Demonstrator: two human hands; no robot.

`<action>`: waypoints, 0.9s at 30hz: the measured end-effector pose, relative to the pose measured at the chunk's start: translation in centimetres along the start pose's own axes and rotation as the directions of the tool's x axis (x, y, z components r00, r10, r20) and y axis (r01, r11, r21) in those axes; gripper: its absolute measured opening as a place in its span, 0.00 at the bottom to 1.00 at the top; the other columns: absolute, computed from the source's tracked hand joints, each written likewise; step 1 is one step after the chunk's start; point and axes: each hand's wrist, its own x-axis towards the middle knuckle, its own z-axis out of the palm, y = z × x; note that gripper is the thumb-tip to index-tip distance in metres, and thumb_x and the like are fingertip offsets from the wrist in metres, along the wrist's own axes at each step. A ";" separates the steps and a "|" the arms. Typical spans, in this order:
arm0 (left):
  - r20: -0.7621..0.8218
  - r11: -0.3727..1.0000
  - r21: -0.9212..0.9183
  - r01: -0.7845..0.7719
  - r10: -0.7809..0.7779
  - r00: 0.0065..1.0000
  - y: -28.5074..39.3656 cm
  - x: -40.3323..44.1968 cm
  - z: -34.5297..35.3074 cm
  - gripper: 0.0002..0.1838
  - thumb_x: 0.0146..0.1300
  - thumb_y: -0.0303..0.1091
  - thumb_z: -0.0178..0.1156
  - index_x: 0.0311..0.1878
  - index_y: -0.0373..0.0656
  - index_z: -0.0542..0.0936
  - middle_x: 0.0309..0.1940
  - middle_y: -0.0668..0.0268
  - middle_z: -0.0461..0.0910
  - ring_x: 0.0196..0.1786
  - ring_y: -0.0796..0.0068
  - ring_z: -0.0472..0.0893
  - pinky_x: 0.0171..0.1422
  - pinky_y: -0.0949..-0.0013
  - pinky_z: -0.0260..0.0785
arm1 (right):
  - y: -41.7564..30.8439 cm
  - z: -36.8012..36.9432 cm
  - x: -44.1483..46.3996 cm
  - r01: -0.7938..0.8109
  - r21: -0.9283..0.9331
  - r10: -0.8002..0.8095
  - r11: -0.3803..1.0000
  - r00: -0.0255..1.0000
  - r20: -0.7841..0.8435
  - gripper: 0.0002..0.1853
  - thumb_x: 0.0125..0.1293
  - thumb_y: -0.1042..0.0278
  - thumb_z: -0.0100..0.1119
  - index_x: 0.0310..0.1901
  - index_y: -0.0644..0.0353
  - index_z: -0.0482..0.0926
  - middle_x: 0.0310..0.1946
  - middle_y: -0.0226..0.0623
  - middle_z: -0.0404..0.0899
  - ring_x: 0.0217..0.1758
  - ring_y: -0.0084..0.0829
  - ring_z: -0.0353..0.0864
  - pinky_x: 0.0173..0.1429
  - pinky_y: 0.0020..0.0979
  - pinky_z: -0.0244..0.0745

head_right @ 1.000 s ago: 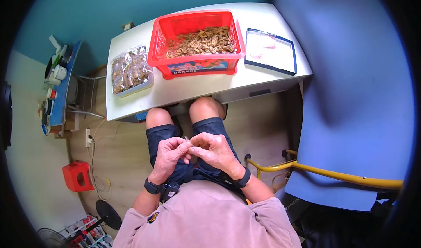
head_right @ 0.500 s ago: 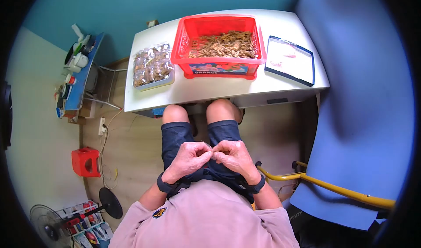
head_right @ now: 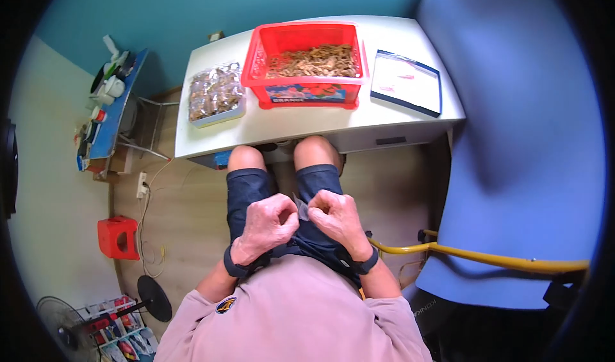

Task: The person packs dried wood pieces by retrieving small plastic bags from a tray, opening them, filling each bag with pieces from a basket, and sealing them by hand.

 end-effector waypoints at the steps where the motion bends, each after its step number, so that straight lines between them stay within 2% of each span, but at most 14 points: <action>1: 0.014 0.999 -0.001 -0.040 0.040 0.999 0.0 0.0 -0.3 0.10 0.49 0.30 0.67 0.36 0.40 0.81 0.33 0.58 0.82 0.34 0.61 0.83 0.37 0.62 0.75 | 0.1 0.1 0.0 -0.009 0.040 0.009 0.999 1.000 0.002 0.05 0.55 0.73 0.64 0.28 0.66 0.81 0.19 0.41 0.81 0.20 0.24 0.78 0.28 0.28 0.74; 2: 0.024 0.997 0.001 -0.078 0.078 0.997 0.0 0.1 -0.5 0.17 0.47 0.30 0.70 0.43 0.40 0.82 0.40 0.57 0.83 0.42 0.59 0.84 0.45 0.61 0.77 | 0.0 0.0 0.1 -0.013 0.035 0.013 0.999 1.000 -0.005 0.05 0.55 0.73 0.64 0.28 0.66 0.81 0.19 0.41 0.81 0.20 0.24 0.78 0.28 0.28 0.74; 3: 0.026 0.997 -0.003 -0.080 0.080 0.996 0.3 0.2 -0.5 0.17 0.47 0.30 0.70 0.43 0.40 0.82 0.40 0.57 0.83 0.42 0.59 0.84 0.45 0.61 0.77 | -0.3 0.0 0.2 -0.011 0.052 0.011 0.999 1.000 0.001 0.05 0.56 0.73 0.64 0.29 0.66 0.81 0.19 0.40 0.81 0.20 0.22 0.78 0.28 0.27 0.74; 5: -0.069 0.973 0.044 -0.226 0.229 0.971 0.5 0.3 -0.4 0.34 0.43 0.32 0.75 0.57 0.39 0.77 0.54 0.54 0.79 0.58 0.52 0.79 0.63 0.56 0.72 | -0.7 0.1 0.3 -0.008 0.069 0.008 0.998 1.000 0.012 0.05 0.56 0.73 0.64 0.29 0.67 0.81 0.19 0.38 0.81 0.20 0.20 0.77 0.28 0.26 0.74; 6: -0.072 0.974 0.044 -0.223 0.226 0.971 0.3 0.2 -0.1 0.34 0.43 0.32 0.75 0.57 0.39 0.77 0.54 0.54 0.79 0.58 0.52 0.79 0.63 0.56 0.72 | -1.0 0.2 0.3 -0.011 0.081 0.009 0.997 1.000 0.021 0.05 0.57 0.73 0.64 0.29 0.66 0.81 0.18 0.38 0.81 0.20 0.19 0.77 0.28 0.26 0.74; 8: -0.030 0.964 0.086 -0.250 0.253 0.967 -0.8 0.0 0.7 0.42 0.41 0.33 0.77 0.63 0.39 0.74 0.60 0.53 0.75 0.65 0.49 0.74 0.72 0.51 0.65 | -1.0 0.5 0.5 -0.013 0.091 0.010 0.996 0.999 0.031 0.06 0.57 0.73 0.64 0.29 0.66 0.81 0.18 0.37 0.80 0.21 0.18 0.76 0.29 0.25 0.74; 10: -0.039 0.953 0.110 -0.283 0.289 0.957 -1.3 0.1 1.0 0.40 0.41 0.35 0.78 0.61 0.39 0.75 0.58 0.52 0.76 0.64 0.49 0.74 0.71 0.47 0.64 | -1.0 0.9 0.7 0.034 0.152 -0.044 0.988 0.997 0.064 0.05 0.61 0.77 0.64 0.29 0.66 0.79 0.21 0.26 0.79 0.24 0.11 0.74 0.27 0.20 0.72; 13: -0.064 0.946 0.138 -0.293 0.304 0.950 -1.9 0.3 1.2 0.35 0.42 0.34 0.77 0.57 0.39 0.77 0.54 0.53 0.78 0.62 0.49 0.76 0.70 0.47 0.65 | -2.1 0.6 1.0 0.043 0.072 -0.048 0.996 0.996 0.075 0.05 0.59 0.78 0.64 0.28 0.67 0.79 0.20 0.27 0.79 0.25 0.11 0.74 0.28 0.21 0.74; 15: -0.087 0.956 0.072 -0.284 0.290 0.953 -2.1 0.4 1.3 0.30 0.44 0.34 0.76 0.53 0.39 0.79 0.49 0.55 0.81 0.59 0.49 0.78 0.69 0.47 0.67 | -2.1 0.6 1.3 0.056 0.023 -0.058 0.998 0.996 0.075 0.05 0.59 0.78 0.64 0.27 0.67 0.79 0.19 0.27 0.79 0.24 0.11 0.75 0.29 0.21 0.75; 17: -0.089 0.956 0.056 -0.289 0.293 0.952 -2.4 0.7 1.2 0.29 0.44 0.34 0.76 0.51 0.38 0.79 0.47 0.56 0.81 0.58 0.49 0.78 0.68 0.48 0.67 | -1.5 0.7 1.8 0.051 -0.032 -0.049 0.998 0.997 0.058 0.06 0.55 0.72 0.65 0.27 0.65 0.80 0.20 0.41 0.82 0.21 0.27 0.82 0.29 0.28 0.76; 20: -0.093 0.957 0.027 -0.290 0.291 0.952 -3.0 1.5 1.2 0.27 0.44 0.35 0.76 0.50 0.39 0.80 0.45 0.57 0.82 0.56 0.49 0.79 0.68 0.48 0.68 | -1.9 0.4 2.7 0.019 -0.056 -0.014 0.998 0.997 0.074 0.07 0.54 0.70 0.65 0.27 0.65 0.80 0.20 0.42 0.81 0.21 0.30 0.83 0.30 0.29 0.76; 24: -0.083 0.957 0.006 -0.289 0.288 0.954 -3.8 3.3 1.0 0.28 0.43 0.37 0.77 0.49 0.39 0.80 0.43 0.56 0.82 0.55 0.50 0.80 0.67 0.47 0.68 | -2.5 0.1 4.3 0.042 -0.090 -0.036 0.995 0.997 0.065 0.07 0.54 0.69 0.66 0.27 0.64 0.80 0.20 0.42 0.81 0.21 0.32 0.82 0.30 0.30 0.76; 25: -0.095 0.952 0.017 -0.306 0.307 0.947 -4.2 4.0 1.1 0.28 0.41 0.38 0.77 0.47 0.39 0.80 0.43 0.56 0.82 0.53 0.51 0.81 0.64 0.49 0.70 | -2.6 -0.1 4.8 0.031 -0.108 -0.023 0.994 0.997 0.075 0.08 0.54 0.68 0.66 0.27 0.64 0.80 0.20 0.42 0.81 0.21 0.32 0.82 0.29 0.30 0.75; 27: -0.091 0.947 -0.002 -0.321 0.320 0.943 -4.9 5.4 1.2 0.28 0.40 0.38 0.77 0.47 0.39 0.80 0.43 0.56 0.82 0.53 0.51 0.81 0.64 0.48 0.70 | -2.6 -0.3 5.9 0.003 -0.125 0.007 0.992 0.997 0.080 0.09 0.54 0.67 0.66 0.26 0.64 0.80 0.21 0.42 0.81 0.21 0.32 0.81 0.28 0.31 0.74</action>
